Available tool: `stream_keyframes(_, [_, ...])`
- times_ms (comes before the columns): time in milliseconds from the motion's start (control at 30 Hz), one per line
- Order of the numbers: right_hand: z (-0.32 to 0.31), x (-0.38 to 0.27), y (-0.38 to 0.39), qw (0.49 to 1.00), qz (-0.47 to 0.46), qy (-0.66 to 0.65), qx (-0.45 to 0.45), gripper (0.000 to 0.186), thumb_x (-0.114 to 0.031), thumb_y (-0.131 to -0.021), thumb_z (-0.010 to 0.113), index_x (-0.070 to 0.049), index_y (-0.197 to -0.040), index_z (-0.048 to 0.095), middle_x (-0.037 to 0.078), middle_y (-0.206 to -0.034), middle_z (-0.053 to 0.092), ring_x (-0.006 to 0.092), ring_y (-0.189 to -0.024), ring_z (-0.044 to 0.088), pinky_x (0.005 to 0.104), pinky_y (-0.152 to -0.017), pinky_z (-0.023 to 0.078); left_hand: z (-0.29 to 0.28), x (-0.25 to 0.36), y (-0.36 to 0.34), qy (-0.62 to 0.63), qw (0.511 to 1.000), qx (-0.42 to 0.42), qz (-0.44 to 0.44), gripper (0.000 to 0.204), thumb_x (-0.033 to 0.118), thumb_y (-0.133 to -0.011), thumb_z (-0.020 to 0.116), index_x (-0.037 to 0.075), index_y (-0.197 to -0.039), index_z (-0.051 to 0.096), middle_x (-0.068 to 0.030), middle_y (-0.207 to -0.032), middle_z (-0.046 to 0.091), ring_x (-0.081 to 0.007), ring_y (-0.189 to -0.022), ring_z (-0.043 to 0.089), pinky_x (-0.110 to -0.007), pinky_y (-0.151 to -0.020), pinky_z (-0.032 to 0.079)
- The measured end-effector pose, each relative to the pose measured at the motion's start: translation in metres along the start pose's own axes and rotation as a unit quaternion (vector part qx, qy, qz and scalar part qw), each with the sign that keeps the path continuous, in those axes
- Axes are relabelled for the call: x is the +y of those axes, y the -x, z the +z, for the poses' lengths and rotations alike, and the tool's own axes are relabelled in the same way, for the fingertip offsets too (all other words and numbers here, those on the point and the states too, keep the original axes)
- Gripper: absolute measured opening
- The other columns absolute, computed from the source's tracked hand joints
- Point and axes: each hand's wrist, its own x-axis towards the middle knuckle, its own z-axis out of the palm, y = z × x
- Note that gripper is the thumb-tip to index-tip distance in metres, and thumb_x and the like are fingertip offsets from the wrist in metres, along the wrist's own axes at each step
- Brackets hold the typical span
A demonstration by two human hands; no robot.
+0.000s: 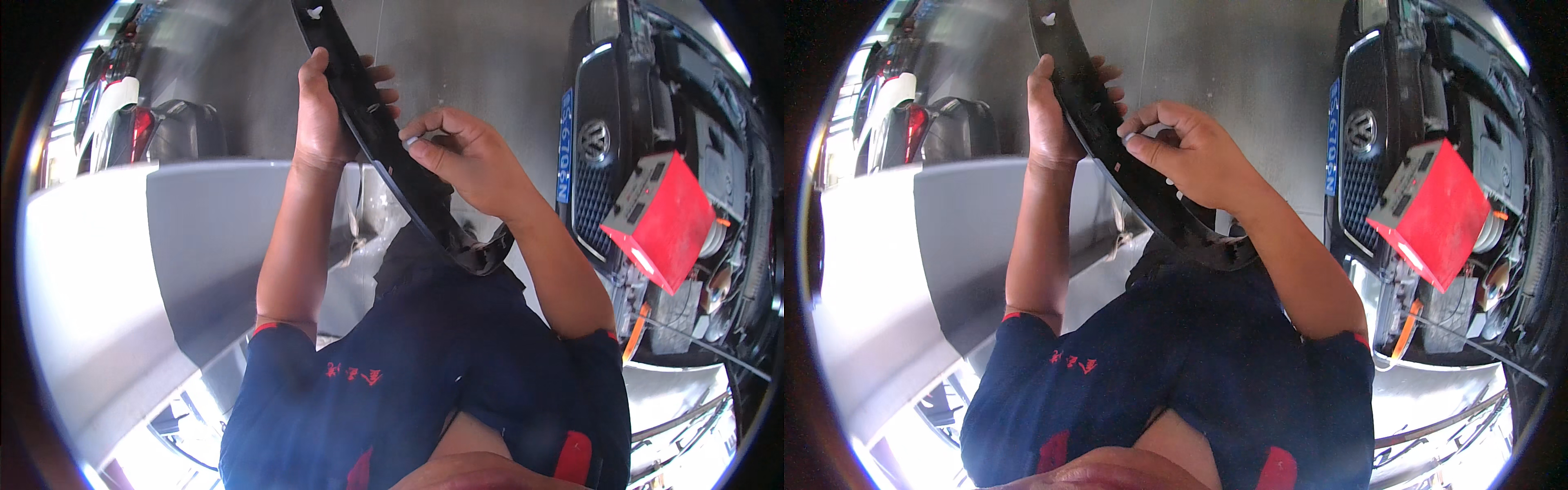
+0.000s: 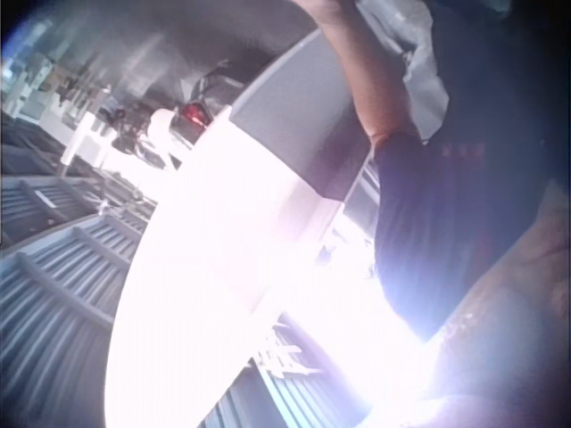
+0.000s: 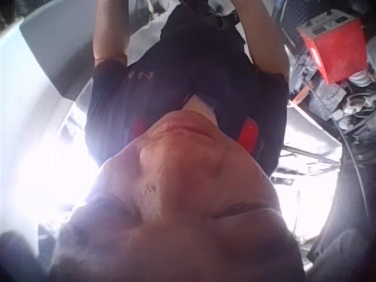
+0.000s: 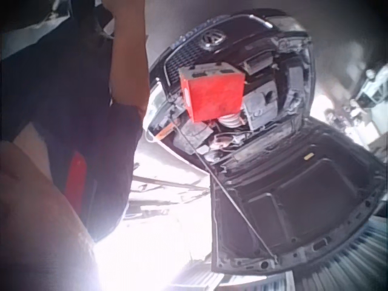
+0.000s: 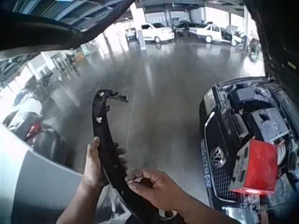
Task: The person inserts plastic clips into a wheel arch trim molding by hand, then positions and presses the molding onto the wheel arch of a car.
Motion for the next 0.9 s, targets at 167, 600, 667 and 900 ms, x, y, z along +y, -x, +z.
stream_keyframes(167, [-0.007, -0.025, -0.133, 1.000, -0.008, -0.021, 0.018, 0.016, -0.013, -0.096, 0.074, -0.004, -0.110, 0.075, 0.006, -0.100, 0.074, 0.0124, -0.085, 0.068, 0.0271, -0.077, 0.055, -0.011, 0.063, -0.110, 0.001, 1.000, 0.006, 0.030, 0.071, 0.063, -0.100, 0.038, -0.001, -0.123, 0.057, -0.0199, -0.110, 0.068, -0.0287, -0.085, 0.068, -0.044, -0.073, 0.059])
stream_keyframes(600, [-0.042, -0.068, -0.445, 0.942, -0.260, 0.186, 0.103, 0.017, 0.004, -0.086, 0.075, -0.003, -0.102, 0.075, 0.011, -0.099, 0.074, 0.0244, -0.091, 0.072, 0.0322, -0.080, 0.056, -0.040, 0.217, -0.363, -0.005, 0.995, 0.025, 0.094, 0.069, 0.058, -0.101, 0.038, -0.005, -0.124, 0.051, -0.0228, -0.105, 0.067, -0.0305, -0.082, 0.067, -0.044, -0.070, 0.057])
stream_keyframes(667, [-0.057, -0.069, -0.495, 0.935, -0.289, 0.184, 0.091, 0.018, 0.004, -0.085, 0.075, -0.004, -0.101, 0.075, 0.011, -0.098, 0.074, 0.0236, -0.092, 0.073, 0.0322, -0.080, 0.056, -0.046, 0.229, -0.406, -0.009, 0.995, 0.042, 0.089, 0.069, 0.059, -0.101, 0.038, -0.005, -0.124, 0.052, -0.0227, -0.105, 0.067, -0.0302, -0.082, 0.067, -0.043, -0.070, 0.056])
stream_keyframes(900, [-0.117, -0.076, -0.668, 0.954, -0.251, 0.158, -0.037, 0.018, 0.005, -0.084, 0.076, -0.004, -0.100, 0.074, 0.010, -0.095, 0.074, 0.0242, -0.087, 0.072, 0.0325, -0.078, 0.055, -0.067, 0.293, -0.550, -0.013, 0.992, 0.092, 0.088, 0.071, 0.062, -0.099, 0.040, -0.004, -0.124, 0.051, -0.0222, -0.103, 0.068, -0.0299, -0.080, 0.067, -0.043, -0.069, 0.057])
